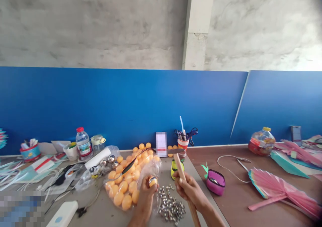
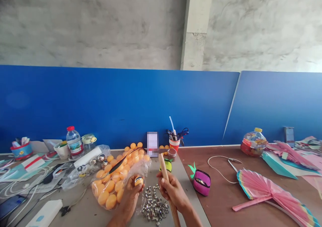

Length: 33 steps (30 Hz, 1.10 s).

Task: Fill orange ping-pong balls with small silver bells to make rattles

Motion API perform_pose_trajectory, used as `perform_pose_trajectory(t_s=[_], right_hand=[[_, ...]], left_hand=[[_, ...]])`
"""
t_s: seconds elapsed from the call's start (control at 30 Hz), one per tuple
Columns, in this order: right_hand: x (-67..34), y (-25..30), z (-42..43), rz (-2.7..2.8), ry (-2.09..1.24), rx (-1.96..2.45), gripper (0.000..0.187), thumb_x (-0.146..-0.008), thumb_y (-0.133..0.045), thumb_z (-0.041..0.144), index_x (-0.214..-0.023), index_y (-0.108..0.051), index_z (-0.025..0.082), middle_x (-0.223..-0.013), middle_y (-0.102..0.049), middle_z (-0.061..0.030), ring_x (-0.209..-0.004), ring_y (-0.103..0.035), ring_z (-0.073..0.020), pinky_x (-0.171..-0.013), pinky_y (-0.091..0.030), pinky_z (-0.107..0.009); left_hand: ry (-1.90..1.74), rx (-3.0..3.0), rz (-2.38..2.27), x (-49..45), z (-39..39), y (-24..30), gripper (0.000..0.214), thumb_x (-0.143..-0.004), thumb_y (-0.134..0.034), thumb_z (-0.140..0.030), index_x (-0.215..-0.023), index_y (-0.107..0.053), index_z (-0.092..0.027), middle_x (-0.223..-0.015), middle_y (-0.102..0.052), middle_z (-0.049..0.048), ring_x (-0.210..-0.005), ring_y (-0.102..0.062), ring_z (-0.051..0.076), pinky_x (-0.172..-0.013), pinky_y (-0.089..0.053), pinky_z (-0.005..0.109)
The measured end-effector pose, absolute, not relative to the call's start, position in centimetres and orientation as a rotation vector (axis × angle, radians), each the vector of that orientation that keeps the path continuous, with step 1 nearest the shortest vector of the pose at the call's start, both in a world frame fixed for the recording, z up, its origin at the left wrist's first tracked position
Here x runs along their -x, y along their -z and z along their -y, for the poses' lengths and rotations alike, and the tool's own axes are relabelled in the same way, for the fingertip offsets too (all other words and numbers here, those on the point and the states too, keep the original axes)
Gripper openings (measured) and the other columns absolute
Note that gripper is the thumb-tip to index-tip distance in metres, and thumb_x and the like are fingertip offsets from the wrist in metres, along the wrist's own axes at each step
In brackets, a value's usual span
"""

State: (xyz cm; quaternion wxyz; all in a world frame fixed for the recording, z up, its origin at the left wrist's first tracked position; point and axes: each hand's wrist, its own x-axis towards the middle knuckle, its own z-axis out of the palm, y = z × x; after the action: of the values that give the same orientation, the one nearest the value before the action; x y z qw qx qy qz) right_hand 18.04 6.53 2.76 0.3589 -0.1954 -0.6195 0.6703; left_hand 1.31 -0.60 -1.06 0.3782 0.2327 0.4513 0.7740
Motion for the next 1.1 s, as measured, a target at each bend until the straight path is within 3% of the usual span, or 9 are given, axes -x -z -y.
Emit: perform_pose_trajectory(t_s=[0.2,0.5,0.67,0.83,1.0,1.1], right_hand=[[-17.8,-2.8,-5.8,2.037,-1.480,0.658,0.026,-0.083,-0.054,0.046,-0.086,-0.056,0.020,-0.056,-0.044,0.0041,-0.047,-0.035,-0.0094,-0.045,-0.027,-0.023],[-17.6,-3.5,-5.0,2.356,-1.089,0.834,0.016,-0.085,-0.044,0.025,-0.071,-0.047,0.018,-0.063,-0.050,0.0016,-0.059,-0.042,-0.0117,-0.054,-0.030,-0.024],[-17.3,-3.1,-5.0,2.268,-1.199,0.774,0.011,-0.087,-0.041,0.024,-0.080,-0.046,0.019,-0.063,-0.047,0.0033,-0.058,-0.041,-0.0110,-0.055,-0.032,-0.022],[-17.1,-3.1,-4.9,2.323,-1.211,0.867,0.018,-0.086,-0.044,0.024,-0.069,-0.043,0.019,-0.058,-0.048,0.0019,-0.054,-0.041,-0.0114,-0.052,-0.029,-0.023],[-16.9,-2.5,-5.2,2.207,-1.221,0.833,0.017,-0.089,-0.040,0.029,-0.079,-0.048,0.019,-0.059,-0.049,0.0025,-0.054,-0.043,-0.0120,-0.053,-0.032,-0.023],[-16.9,-2.2,-5.4,2.265,-1.213,0.861,0.018,-0.087,-0.042,0.029,-0.073,-0.047,0.019,-0.057,-0.049,0.0029,-0.054,-0.043,-0.0115,-0.053,-0.031,-0.023]], left_hand=[[-1.982,-0.453,-0.972,-0.8,0.5,1.0,0.048,-0.050,-0.085,-0.029,-0.092,-0.063,-0.021,-0.079,-0.064,0.0007,-0.072,-0.064,0.016,-0.072,-0.050,0.031],[-2.014,-0.315,-0.932,-0.7,0.2,1.3,0.050,-0.046,-0.087,-0.023,-0.089,-0.061,-0.020,-0.091,-0.064,0.0019,-0.078,-0.066,0.018,-0.074,-0.053,0.032],[-2.015,-0.299,-0.928,-0.7,0.1,1.4,0.050,-0.051,-0.085,-0.020,-0.093,-0.059,-0.019,-0.083,-0.063,0.0011,-0.077,-0.067,0.018,-0.075,-0.052,0.032],[-1.987,-0.282,-0.867,-0.7,0.3,1.4,0.047,-0.051,-0.084,-0.014,-0.090,-0.058,-0.020,-0.085,-0.064,-0.0001,-0.075,-0.067,0.017,-0.075,-0.053,0.030],[-1.962,-0.319,-0.802,-0.7,0.7,1.2,0.046,-0.054,-0.082,-0.012,-0.091,-0.056,-0.021,-0.081,-0.064,-0.0011,-0.076,-0.067,0.017,-0.075,-0.052,0.029],[-1.934,-0.286,-0.800,-0.7,0.7,1.2,0.049,-0.052,-0.081,-0.008,-0.092,-0.056,-0.021,-0.078,-0.065,-0.0021,-0.072,-0.067,0.015,-0.072,-0.052,0.027]])
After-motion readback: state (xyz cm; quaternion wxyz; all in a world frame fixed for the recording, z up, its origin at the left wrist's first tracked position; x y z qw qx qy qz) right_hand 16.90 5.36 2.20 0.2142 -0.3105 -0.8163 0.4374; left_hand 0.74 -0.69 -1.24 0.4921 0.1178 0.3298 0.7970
